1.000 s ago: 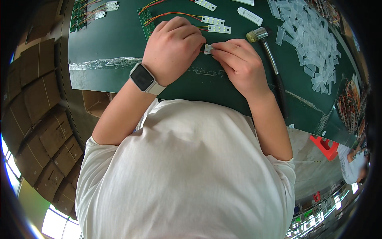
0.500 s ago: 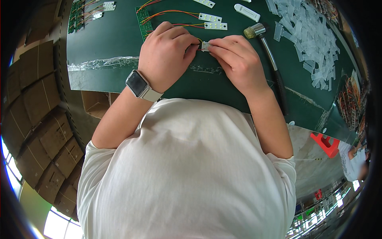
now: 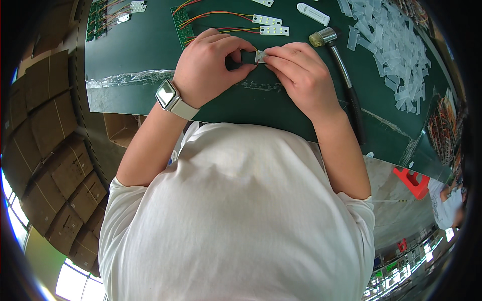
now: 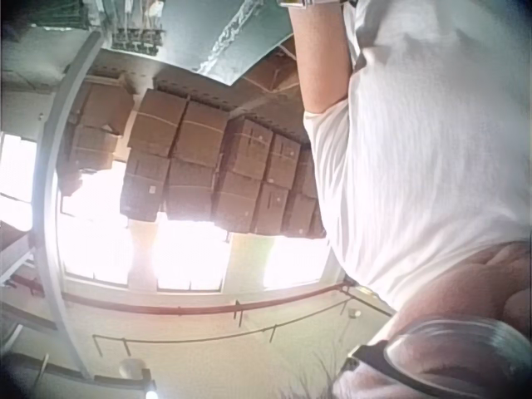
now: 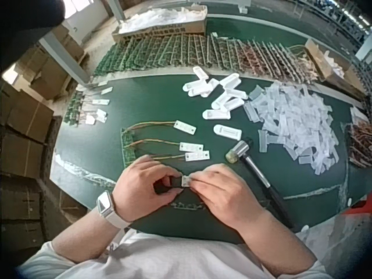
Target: Assembling LED light strips into plastic housings and using a hammer to secure them.
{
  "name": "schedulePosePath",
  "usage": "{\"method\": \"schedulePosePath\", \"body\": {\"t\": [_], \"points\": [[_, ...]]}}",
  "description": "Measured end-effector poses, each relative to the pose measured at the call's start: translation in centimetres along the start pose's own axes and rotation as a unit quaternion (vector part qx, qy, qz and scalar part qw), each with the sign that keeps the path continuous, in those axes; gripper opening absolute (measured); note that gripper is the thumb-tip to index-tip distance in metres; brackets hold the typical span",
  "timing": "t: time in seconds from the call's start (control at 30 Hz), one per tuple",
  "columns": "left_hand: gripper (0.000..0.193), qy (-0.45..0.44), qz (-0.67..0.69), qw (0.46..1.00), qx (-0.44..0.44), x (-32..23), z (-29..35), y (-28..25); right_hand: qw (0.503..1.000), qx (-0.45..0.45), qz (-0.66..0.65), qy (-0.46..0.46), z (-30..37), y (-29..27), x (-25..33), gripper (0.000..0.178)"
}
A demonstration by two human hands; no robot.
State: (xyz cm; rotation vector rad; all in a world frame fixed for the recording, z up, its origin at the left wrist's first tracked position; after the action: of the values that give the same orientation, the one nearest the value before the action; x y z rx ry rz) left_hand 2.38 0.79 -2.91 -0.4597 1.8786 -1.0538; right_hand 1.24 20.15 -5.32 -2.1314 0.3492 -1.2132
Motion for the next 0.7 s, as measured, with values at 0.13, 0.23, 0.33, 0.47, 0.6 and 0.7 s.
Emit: {"method": "schedulePosePath", "body": {"t": [0.13, 0.23, 0.33, 0.47, 0.6, 0.7], "points": [[0.029, 0.032, -0.025, 0.999, -0.032, 0.1, 0.4, 0.3, 1.000, 0.004, -0.002, -0.007, 0.0, 0.0, 0.0, 0.023], [0.030, 0.056, -0.052, 0.996, -0.047, -0.3, 0.3, 0.2, 1.000, 0.008, -0.001, -0.003, -0.1, -0.1, 0.1, 0.023], [0.031, 0.045, -0.047, 0.995, -0.074, -0.4, 0.3, 0.3, 1.000, 0.012, 0.001, 0.003, -0.1, -0.2, 0.1, 0.023], [0.031, 0.060, -0.070, 0.993, -0.069, -0.6, 0.5, 0.4, 1.000, 0.012, -0.005, 0.002, -0.1, -0.1, 0.0, 0.024], [0.032, 0.089, -0.108, 0.987, -0.073, -0.6, 0.7, 0.8, 1.000, 0.010, -0.007, 0.006, -0.1, -0.1, 0.0, 0.024], [0.035, 0.091, -0.113, 0.986, -0.077, -1.0, 0.8, 0.9, 1.000, 0.009, -0.009, 0.005, -0.2, -0.2, 0.1, 0.024]]}}
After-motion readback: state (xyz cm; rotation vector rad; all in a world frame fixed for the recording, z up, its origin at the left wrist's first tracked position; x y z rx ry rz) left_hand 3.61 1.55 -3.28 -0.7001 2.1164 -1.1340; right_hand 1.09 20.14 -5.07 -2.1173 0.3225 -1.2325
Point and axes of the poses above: each hand's wrist, its own z-axis away from the middle knuckle, its own y-axis out of the palm, x = y × z, the point moved 4 cm from there along -z, towards the middle knuckle, and after that the axes turned 15 degrees about y, right-handed, at the moved point
